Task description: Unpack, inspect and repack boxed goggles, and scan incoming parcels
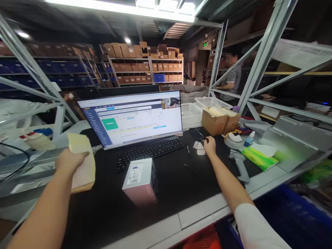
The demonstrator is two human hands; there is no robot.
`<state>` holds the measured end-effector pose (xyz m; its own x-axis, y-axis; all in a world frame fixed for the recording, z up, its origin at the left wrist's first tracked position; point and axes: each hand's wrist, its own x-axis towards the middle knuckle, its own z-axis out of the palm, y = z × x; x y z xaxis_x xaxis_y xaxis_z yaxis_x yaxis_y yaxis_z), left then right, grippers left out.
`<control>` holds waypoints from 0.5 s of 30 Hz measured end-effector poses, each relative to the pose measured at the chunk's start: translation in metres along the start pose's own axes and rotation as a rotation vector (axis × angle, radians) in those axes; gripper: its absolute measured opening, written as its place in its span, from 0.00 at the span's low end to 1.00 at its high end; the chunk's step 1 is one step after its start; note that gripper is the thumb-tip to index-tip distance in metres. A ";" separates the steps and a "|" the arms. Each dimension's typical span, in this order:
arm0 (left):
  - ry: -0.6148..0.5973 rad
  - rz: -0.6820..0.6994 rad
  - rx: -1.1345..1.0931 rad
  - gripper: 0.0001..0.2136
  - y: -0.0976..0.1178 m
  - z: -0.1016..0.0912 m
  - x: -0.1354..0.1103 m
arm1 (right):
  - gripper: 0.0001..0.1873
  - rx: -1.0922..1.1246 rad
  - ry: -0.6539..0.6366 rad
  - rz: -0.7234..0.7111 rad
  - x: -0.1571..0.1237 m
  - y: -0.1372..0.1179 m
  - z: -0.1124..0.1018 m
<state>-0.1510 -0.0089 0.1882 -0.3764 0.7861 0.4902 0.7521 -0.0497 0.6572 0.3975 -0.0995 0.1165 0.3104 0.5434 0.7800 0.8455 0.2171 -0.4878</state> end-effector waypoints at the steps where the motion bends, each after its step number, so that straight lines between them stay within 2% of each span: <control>1: 0.036 -0.069 0.021 0.13 -0.008 -0.010 -0.001 | 0.19 0.019 0.012 0.022 0.001 0.000 0.006; 2: 0.070 -0.130 0.023 0.13 -0.013 -0.019 -0.006 | 0.17 0.040 0.018 0.050 0.001 -0.001 0.016; 3: 0.103 -0.128 -0.027 0.14 -0.014 -0.025 -0.013 | 0.15 0.061 0.017 0.081 0.001 -0.004 0.027; 4: 0.128 -0.098 -0.112 0.15 -0.012 -0.029 -0.024 | 0.13 0.084 0.007 0.110 0.000 -0.009 0.041; 6: 0.083 -0.009 -0.352 0.20 0.001 -0.024 -0.047 | 0.11 0.141 -0.057 0.137 -0.004 -0.032 0.070; 7: 0.006 0.047 -0.457 0.23 0.009 -0.017 -0.058 | 0.11 0.189 -0.117 0.124 -0.007 -0.051 0.082; 9: -0.062 0.110 -0.573 0.27 0.026 0.000 -0.077 | 0.11 0.340 -0.277 0.046 -0.013 -0.098 0.095; 12: -0.199 0.119 -0.620 0.27 0.046 0.017 -0.097 | 0.12 0.607 -0.461 -0.087 -0.018 -0.173 0.096; 15: -0.291 0.110 -0.639 0.25 0.052 0.023 -0.104 | 0.10 0.696 -0.573 -0.120 -0.023 -0.223 0.097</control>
<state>-0.0608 -0.0792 0.1584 -0.0901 0.8839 0.4590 0.2793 -0.4200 0.8635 0.1599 -0.0813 0.1694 -0.1837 0.7650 0.6172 0.3467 0.6380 -0.6876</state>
